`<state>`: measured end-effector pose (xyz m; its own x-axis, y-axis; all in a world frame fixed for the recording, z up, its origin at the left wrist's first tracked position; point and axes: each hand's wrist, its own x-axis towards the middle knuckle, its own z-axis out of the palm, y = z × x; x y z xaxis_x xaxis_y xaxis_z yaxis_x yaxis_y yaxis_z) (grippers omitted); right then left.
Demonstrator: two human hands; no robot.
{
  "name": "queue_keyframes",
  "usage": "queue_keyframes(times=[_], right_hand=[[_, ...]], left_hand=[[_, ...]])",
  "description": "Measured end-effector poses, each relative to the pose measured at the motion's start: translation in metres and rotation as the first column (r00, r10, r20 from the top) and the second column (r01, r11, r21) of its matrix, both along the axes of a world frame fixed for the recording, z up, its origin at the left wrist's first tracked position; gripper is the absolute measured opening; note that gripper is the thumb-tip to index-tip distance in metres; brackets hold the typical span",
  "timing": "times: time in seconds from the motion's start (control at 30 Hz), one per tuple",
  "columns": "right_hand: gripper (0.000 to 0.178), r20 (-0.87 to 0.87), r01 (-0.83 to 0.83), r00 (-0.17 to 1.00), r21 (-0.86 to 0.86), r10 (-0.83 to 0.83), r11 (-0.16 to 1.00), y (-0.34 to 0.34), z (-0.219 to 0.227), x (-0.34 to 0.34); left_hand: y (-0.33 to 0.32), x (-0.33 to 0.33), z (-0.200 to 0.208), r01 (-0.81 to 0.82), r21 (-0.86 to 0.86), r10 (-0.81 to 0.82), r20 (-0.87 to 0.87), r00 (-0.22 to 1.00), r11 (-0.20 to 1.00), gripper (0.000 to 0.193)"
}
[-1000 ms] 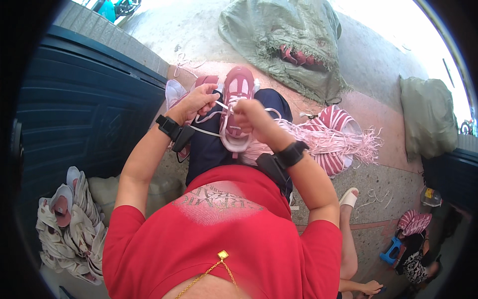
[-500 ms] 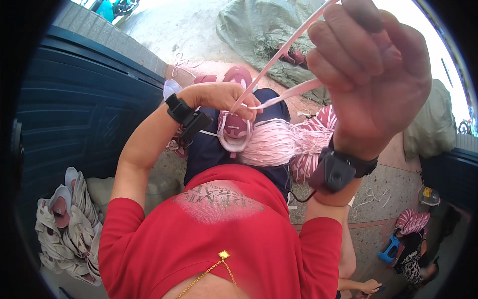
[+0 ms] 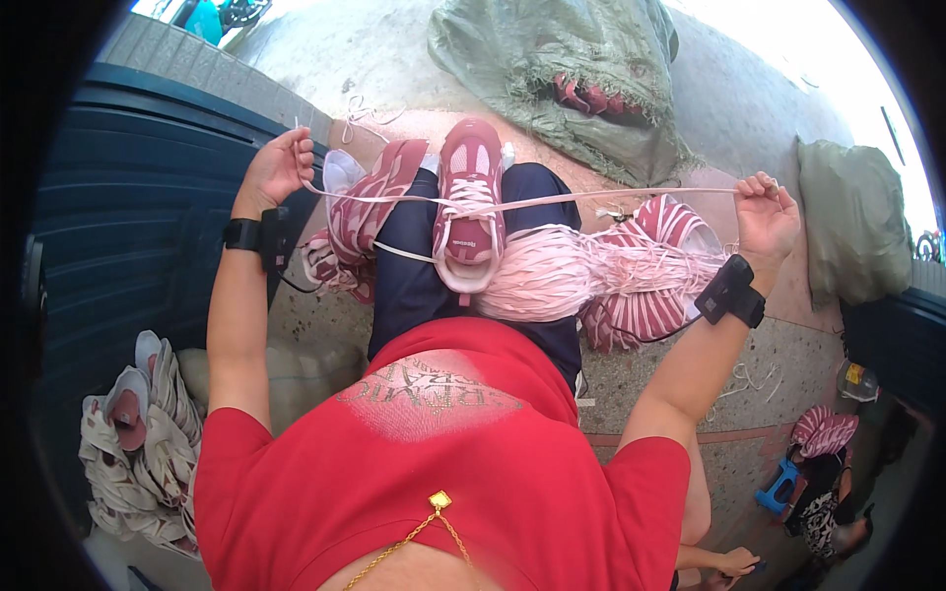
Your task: The person sits on the ground and threads a long pink shoelace through the eyelets of a pink sneaker. They pull the lace through the holes repeatedly to secure it, working on one shoe at a time.
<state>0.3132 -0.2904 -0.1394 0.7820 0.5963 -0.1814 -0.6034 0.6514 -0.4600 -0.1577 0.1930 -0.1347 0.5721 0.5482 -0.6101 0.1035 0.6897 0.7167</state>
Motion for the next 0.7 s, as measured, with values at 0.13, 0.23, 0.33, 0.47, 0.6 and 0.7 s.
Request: queue_keyframes(times=[0.13,0.23,0.33,0.47,0.6,0.7], right_hand=[[0.009,0.050,-0.028,0.998,-0.007,0.029,1.000,0.000,0.017,0.002],[0.008,0.092,-0.031,0.995,0.030,0.028,0.999,-0.005,0.017,0.004],[0.014,0.199,-0.125,0.970,-0.092,0.141,0.988,0.000,0.014,0.000],[0.024,0.388,0.021,0.882,-0.599,0.267,0.801,0.056,0.009,-0.063],[0.022,0.512,0.064,0.486,-0.829,0.708,0.555,0.099,-0.021,-0.162],[0.018,0.459,0.012,0.285,-0.880,0.842,0.475,0.115,-0.049,-0.223]], left_hand=[[-0.059,0.026,-0.018,0.223,0.002,-0.222,-0.084,0.971,0.975,0.019],[-0.090,0.037,-0.038,0.463,0.154,-0.444,-0.144,0.884,0.873,0.020],[-0.130,0.045,-0.047,0.437,0.227,-0.377,-0.264,0.888,0.870,0.022],[-0.152,0.039,-0.062,0.582,0.320,-0.411,-0.465,0.784,0.748,0.019],[-0.161,0.033,-0.090,0.663,0.622,-0.292,-0.599,0.746,0.417,0.020],[-0.169,0.037,-0.093,0.653,0.726,-0.228,-0.613,0.757,0.215,0.024]])
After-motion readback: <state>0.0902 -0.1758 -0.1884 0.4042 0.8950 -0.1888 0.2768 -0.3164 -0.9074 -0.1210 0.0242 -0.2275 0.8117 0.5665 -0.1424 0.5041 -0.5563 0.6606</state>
